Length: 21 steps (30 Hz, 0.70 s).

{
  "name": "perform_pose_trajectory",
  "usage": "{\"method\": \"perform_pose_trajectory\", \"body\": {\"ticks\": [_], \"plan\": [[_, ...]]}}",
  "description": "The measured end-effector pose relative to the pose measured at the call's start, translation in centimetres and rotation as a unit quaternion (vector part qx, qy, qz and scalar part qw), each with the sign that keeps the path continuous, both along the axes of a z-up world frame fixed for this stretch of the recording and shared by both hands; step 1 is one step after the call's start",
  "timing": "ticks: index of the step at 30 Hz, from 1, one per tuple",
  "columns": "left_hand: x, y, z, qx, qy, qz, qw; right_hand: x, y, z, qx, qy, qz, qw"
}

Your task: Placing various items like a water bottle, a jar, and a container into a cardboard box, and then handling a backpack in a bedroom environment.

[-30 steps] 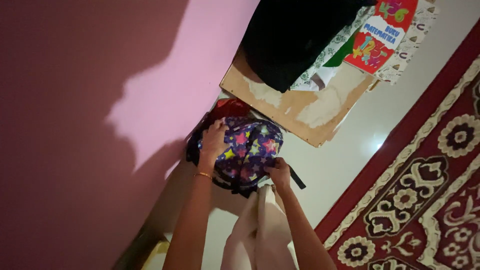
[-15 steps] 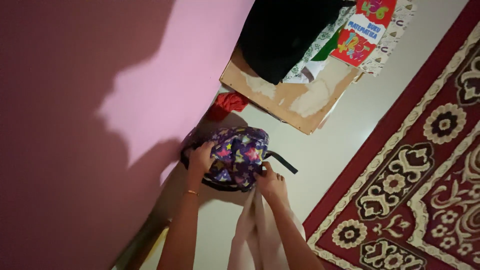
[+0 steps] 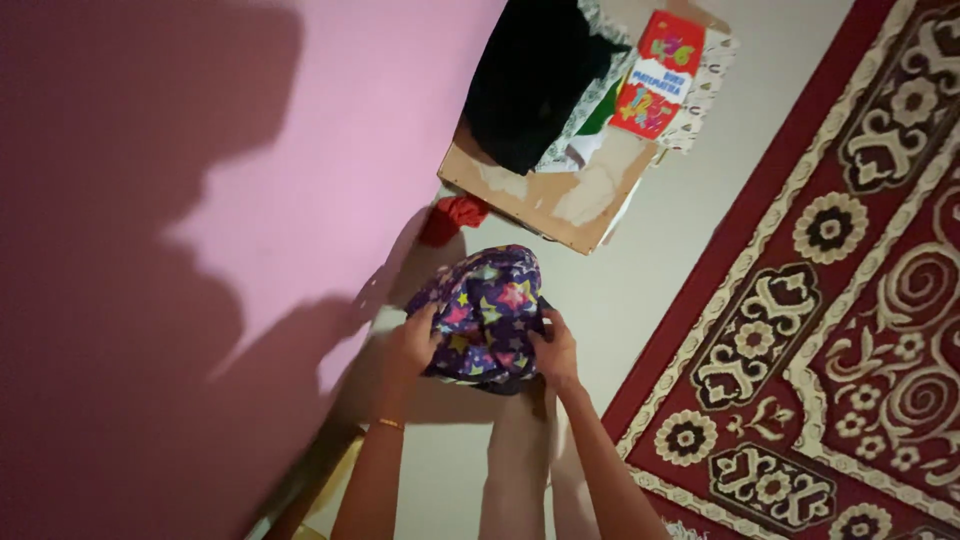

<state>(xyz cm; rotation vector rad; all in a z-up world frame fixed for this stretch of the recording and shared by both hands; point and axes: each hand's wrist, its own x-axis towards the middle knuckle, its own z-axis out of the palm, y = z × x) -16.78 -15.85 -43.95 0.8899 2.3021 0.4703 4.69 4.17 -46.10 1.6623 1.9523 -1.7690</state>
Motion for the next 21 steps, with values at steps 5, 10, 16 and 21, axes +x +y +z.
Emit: {"method": "perform_pose_trajectory", "body": {"ticks": [5, 10, 16, 21], "plan": [[1.6, 3.1, 8.7, -0.120, -0.026, -0.003, 0.992, 1.0, 3.2, 9.9, -0.029, 0.048, -0.015, 0.998], [3.0, 5.2, 13.3, -0.031, 0.008, -0.016, 0.999, 2.0, 7.5, 18.2, -0.048, 0.052, -0.022, 0.997], [4.4, 11.7, 24.6, -0.051, -0.031, -0.009, 0.998, 2.8, 13.7, 28.2, -0.032, 0.069, -0.014, 0.997], [5.6, 16.0, 28.1, -0.061, -0.053, -0.046, 0.996, 4.7, 18.0, 34.1, 0.058, 0.022, 0.010, 0.998]]}}
